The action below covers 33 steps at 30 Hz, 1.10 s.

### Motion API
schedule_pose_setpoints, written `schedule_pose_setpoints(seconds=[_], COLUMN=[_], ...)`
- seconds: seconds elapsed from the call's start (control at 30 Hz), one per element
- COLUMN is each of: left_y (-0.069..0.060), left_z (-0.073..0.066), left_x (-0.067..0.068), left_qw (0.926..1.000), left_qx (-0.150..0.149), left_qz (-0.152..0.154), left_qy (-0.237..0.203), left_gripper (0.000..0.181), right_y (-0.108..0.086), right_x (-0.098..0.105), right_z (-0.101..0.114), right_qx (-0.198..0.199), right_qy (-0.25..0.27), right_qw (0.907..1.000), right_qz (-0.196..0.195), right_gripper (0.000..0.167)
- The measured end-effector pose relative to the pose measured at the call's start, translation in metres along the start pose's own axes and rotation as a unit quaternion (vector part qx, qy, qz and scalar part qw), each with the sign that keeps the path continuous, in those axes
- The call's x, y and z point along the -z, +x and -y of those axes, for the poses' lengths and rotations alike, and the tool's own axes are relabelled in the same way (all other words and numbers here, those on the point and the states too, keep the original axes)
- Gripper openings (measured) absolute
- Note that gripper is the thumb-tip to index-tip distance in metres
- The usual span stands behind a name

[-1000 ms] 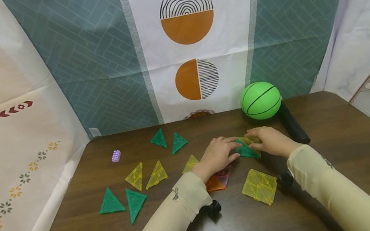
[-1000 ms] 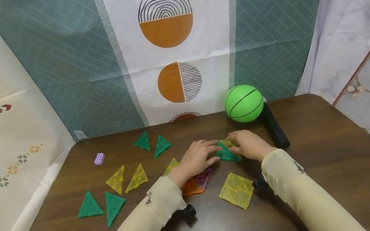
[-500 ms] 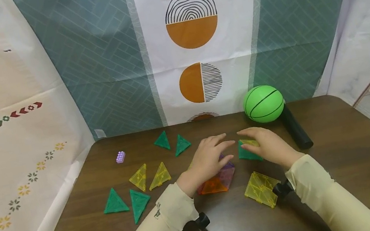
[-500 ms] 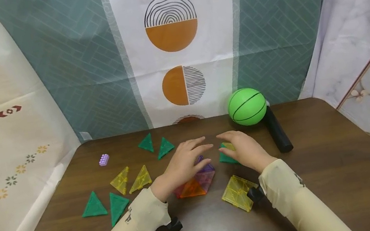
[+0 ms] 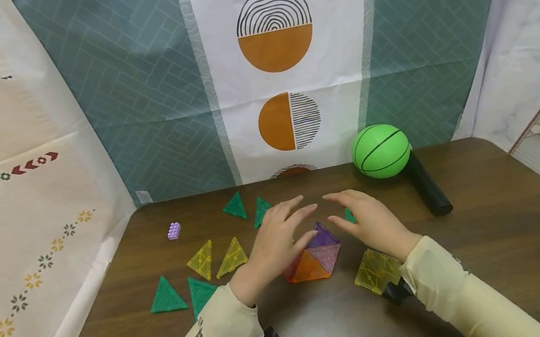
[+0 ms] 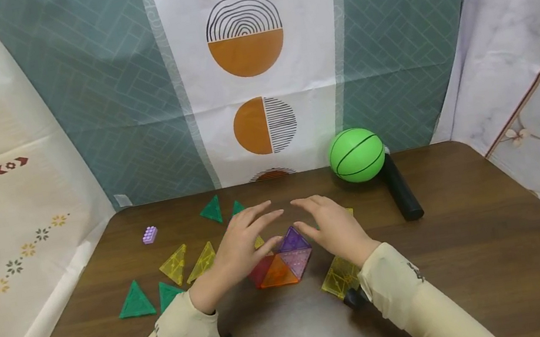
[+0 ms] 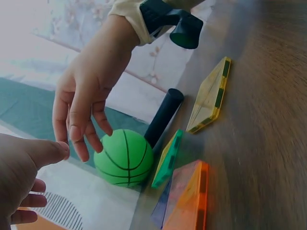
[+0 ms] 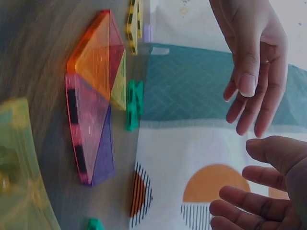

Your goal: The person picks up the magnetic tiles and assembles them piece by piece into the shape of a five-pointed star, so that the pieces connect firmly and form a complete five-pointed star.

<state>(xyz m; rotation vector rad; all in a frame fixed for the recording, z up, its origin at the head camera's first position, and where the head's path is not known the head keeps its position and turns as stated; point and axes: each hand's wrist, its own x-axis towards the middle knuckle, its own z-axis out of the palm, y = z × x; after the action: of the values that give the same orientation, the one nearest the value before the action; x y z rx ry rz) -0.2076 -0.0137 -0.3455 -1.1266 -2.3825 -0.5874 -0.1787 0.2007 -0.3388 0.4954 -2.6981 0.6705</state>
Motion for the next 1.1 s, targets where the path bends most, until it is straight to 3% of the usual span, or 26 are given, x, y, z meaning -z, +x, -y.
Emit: schedule_pose_setpoints(seconds=[0.23, 0.67, 0.87, 1.1], left_y=[-0.015, -0.05, -0.052, -0.043], left_z=[0.013, 0.056, 0.082, 0.114], left_x=[0.015, 0.032, 0.031, 0.022], left_qw=[0.9997, 0.9994, 0.997, 0.9908], left_qx=[-0.003, 0.031, 0.072, 0.125], left_qz=[-0.024, 0.003, 0.025, 0.051], left_qy=[0.007, 0.018, 0.014, 0.006], left_gripper=[0.049, 0.054, 0.055, 0.059], right_y=[0.004, 0.016, 0.03, 0.058], right_x=[-0.009, -0.033, -0.042, -0.053], right_z=[0.015, 0.037, 0.042, 0.042], right_qx=[0.01, 0.007, -0.01, -0.009], right_qy=[0.016, 0.029, 0.053, 0.056], right_qw=[0.9998, 0.9991, 0.9965, 0.9959], right_qz=[-0.001, 0.032, 0.063, 0.071], right_gripper=[0.044, 0.041, 0.039, 0.037])
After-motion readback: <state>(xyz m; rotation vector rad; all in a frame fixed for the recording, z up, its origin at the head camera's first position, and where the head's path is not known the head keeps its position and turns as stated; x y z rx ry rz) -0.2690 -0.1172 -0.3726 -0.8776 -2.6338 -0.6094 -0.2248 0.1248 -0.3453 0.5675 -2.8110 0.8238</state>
